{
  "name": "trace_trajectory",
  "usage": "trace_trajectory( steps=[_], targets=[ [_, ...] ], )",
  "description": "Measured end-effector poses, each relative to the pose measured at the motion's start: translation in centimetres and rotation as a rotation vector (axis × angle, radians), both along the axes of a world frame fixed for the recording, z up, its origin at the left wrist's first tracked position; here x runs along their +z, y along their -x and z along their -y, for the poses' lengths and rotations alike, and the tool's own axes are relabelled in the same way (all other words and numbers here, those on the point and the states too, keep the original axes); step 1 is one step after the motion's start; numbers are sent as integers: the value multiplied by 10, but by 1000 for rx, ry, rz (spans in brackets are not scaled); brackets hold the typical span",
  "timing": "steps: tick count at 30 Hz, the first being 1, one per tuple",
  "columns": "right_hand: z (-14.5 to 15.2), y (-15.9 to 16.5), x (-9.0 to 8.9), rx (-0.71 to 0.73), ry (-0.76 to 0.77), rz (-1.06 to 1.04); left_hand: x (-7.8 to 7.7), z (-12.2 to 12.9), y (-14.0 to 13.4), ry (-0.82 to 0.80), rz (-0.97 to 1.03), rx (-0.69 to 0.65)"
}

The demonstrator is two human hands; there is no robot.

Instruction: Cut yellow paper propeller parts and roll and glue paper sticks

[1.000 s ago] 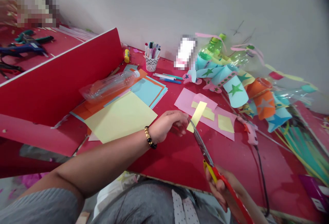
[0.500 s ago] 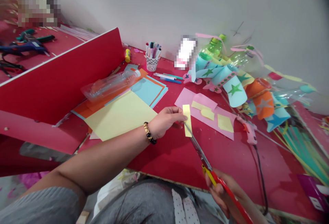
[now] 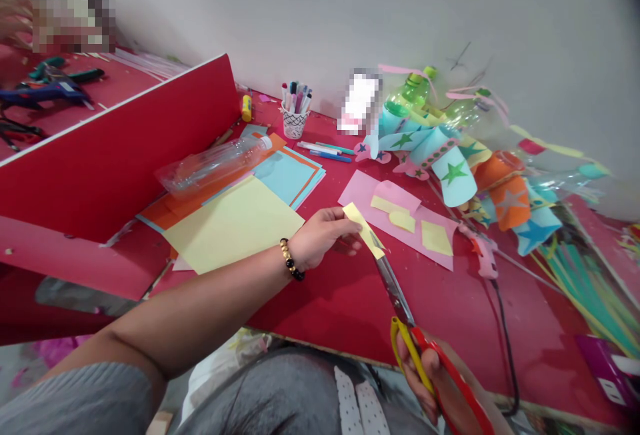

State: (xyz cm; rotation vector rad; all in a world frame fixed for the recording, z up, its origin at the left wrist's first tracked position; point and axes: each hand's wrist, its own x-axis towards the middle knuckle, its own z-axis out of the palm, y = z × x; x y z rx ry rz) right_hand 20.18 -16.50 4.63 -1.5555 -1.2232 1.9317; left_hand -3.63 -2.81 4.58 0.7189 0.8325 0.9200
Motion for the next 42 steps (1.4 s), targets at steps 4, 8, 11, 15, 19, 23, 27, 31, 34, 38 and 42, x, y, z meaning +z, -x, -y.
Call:
trace_trajectory(
  steps=[4, 8, 11, 15, 19, 23, 27, 31, 34, 38, 42],
  targets=[
    [1, -3, -7, 15, -6, -33, -3, 0, -1, 16, 21, -10],
    [1, -3, -6, 50, -46, 6, -4, -1, -1, 17, 20, -4],
    [0, 0, -4, 66, -74, 13, -5, -1, -1, 12, 27, 3],
    [1, 2, -7, 29, -67, 38, -5, -1, -1, 3, 33, 3],
    [5, 2, -13, -4, -68, 28, -6, 0, -1, -3, 38, 9],
    [5, 4, -15, 3, -99, 41, -6, 0, -2, -8, 46, 11],
    [4, 6, -9, 10, -111, 53, -5, 0, -1, -10, 46, 11],
    [1, 5, -8, 18, -100, 51, -5, 1, -2, -21, 53, 6],
    [-1, 4, -9, 29, -59, 40, -5, 3, -4, -28, 46, -11],
    [-1, 7, -6, -19, -116, 40, -6, 5, -6, -49, 54, -38],
    [-1, 11, 0, -3, -155, 69, -6, 5, -5, -47, 55, -40]
  ],
)
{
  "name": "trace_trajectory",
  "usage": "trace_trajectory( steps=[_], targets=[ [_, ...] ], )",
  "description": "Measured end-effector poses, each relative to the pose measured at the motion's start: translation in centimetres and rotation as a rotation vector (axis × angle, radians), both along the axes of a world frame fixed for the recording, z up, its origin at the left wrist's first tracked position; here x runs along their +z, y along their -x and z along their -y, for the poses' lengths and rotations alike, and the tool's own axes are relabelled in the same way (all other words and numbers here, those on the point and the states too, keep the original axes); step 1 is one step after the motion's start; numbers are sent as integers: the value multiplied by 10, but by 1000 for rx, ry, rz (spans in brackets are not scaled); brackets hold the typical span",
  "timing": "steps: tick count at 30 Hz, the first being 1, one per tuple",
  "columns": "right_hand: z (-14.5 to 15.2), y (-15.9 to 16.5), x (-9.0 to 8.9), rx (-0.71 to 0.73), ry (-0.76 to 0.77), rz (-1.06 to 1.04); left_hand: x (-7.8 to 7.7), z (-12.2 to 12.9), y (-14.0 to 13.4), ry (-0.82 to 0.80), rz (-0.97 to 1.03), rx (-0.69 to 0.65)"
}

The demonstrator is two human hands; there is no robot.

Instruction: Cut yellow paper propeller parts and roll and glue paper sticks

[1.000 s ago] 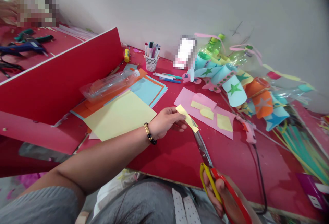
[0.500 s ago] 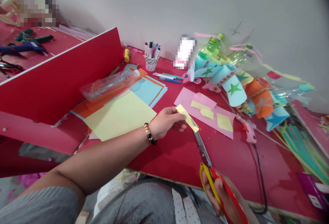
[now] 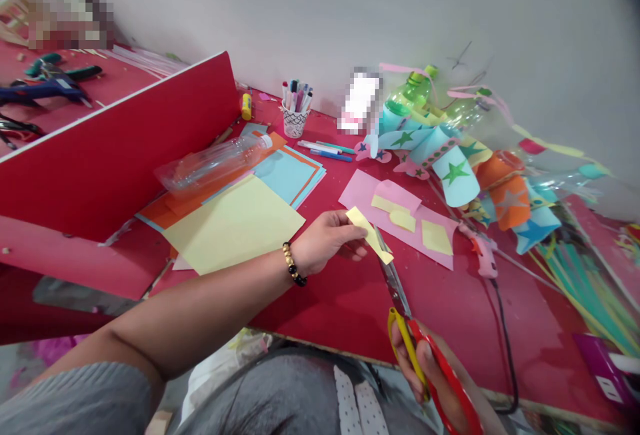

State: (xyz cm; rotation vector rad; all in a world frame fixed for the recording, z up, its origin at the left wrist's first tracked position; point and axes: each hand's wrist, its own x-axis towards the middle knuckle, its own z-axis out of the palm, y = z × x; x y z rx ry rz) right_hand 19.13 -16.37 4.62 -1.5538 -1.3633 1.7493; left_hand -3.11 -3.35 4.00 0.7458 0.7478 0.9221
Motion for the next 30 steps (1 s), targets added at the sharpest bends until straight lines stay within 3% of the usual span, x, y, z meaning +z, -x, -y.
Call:
trace_trajectory(
  steps=[19, 26, 30],
  targets=[
    [-1, -5, -11, 9, 66, 31, 0, 0, 1, 13, 10, -23],
    [2, -3, 2, 13, -25, 127, 0, -1, 1, 16, 9, -29],
    [1, 1, 8, -11, 3, 125, 4, 1, 0, 21, -6, -69]
  ],
)
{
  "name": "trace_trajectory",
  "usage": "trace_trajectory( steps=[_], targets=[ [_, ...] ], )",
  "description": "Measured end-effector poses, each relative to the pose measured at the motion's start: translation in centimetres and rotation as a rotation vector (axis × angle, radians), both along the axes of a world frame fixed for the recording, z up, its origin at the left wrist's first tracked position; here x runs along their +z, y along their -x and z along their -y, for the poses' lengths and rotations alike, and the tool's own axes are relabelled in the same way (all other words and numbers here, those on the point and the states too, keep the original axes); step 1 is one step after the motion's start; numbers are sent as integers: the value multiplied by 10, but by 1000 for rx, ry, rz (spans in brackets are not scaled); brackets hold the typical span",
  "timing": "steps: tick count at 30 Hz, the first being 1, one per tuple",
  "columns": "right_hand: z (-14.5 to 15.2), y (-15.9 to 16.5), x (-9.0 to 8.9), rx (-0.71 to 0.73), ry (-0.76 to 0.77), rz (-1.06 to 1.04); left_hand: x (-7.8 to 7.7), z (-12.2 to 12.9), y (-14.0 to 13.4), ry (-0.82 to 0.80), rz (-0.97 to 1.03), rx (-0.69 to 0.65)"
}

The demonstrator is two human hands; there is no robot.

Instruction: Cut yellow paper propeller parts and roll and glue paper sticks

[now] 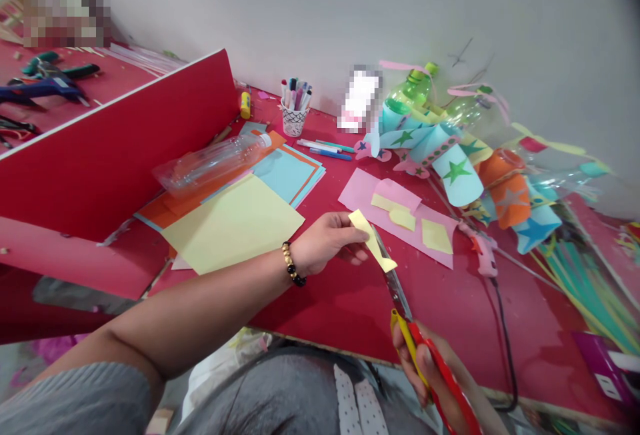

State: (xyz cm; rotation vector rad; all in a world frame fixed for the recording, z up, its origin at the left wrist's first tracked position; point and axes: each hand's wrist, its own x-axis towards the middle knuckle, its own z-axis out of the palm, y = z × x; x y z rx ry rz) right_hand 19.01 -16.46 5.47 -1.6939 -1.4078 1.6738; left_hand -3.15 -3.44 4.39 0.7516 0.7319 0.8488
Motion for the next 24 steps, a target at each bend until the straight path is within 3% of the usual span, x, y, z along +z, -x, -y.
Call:
trace_trajectory(
  steps=[14, 24],
  targets=[
    [-6, -1, -7, 21, -2, -44, 0, 2, 0, -9, -6, -60],
    [-2, -10, -18, 38, 89, -80, -4, 1, 0, -11, -11, -101]
  ],
)
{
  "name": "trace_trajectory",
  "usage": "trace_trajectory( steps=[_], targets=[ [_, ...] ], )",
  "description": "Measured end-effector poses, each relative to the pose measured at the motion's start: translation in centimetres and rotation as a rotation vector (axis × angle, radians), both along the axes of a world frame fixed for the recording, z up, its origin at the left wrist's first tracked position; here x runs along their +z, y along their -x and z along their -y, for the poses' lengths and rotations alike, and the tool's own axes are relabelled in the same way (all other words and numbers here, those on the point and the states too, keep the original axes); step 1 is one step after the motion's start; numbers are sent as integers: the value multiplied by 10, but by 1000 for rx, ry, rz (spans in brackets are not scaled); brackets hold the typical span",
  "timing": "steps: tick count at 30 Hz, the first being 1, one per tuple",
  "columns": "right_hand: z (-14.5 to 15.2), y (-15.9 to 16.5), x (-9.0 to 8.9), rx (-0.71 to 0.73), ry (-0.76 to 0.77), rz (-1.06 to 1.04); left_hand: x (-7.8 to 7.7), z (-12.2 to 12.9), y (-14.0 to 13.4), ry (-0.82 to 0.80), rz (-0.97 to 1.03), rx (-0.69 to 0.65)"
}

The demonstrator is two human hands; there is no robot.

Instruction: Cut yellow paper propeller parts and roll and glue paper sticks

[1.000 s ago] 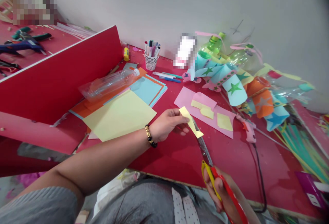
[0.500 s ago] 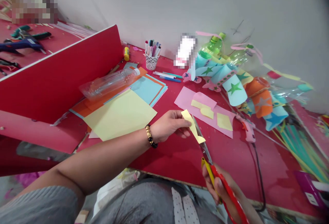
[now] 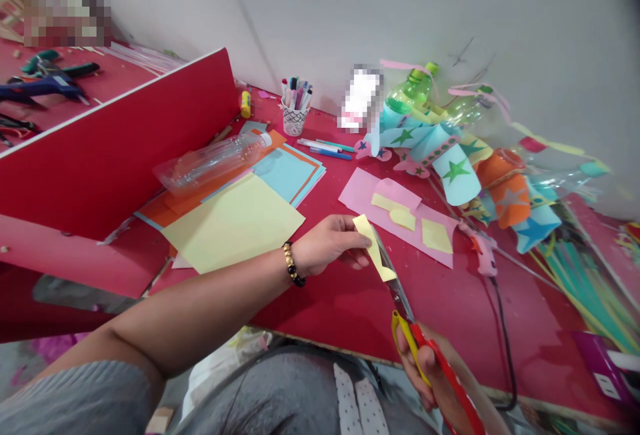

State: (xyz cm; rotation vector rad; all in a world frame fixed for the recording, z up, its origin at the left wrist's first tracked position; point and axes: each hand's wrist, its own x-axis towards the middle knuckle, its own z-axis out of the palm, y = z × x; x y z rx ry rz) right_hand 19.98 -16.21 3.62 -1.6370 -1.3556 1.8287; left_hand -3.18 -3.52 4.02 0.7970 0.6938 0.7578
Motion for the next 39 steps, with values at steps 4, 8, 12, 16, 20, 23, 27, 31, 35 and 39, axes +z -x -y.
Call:
trace_trajectory(
  steps=[4, 8, 12, 16, 20, 23, 27, 31, 35, 39],
  targets=[
    [1, 5, 2, -59, -27, -1, 0, -1, 0, 0, -7, -11],
    [1, 5, -3, -72, 22, -67, 0, -1, 0, -12, -21, -7],
    [3, 0, -11, -51, 63, -101, 2, 0, -1, -12, -28, -5],
    [8, 3, -5, -45, -52, -51, 5, 1, -2, -15, -32, 26],
    [7, 10, 8, -46, -109, -30, 7, 2, -2, -12, -47, 42],
    [3, 13, 13, -51, -91, -15, 5, 4, -3, -23, -48, 8],
    [0, 13, 15, -61, -105, 13, 4, 7, -4, -32, -38, -22],
    [0, 8, 7, -53, -98, 44, 4, 7, -5, -38, -34, -19],
    [2, 3, -11, -46, -77, 6, 5, 6, -4, -37, -28, -22],
    [4, 2, -16, -63, -31, -70, 4, 6, -4, -50, -27, -29]
  ],
)
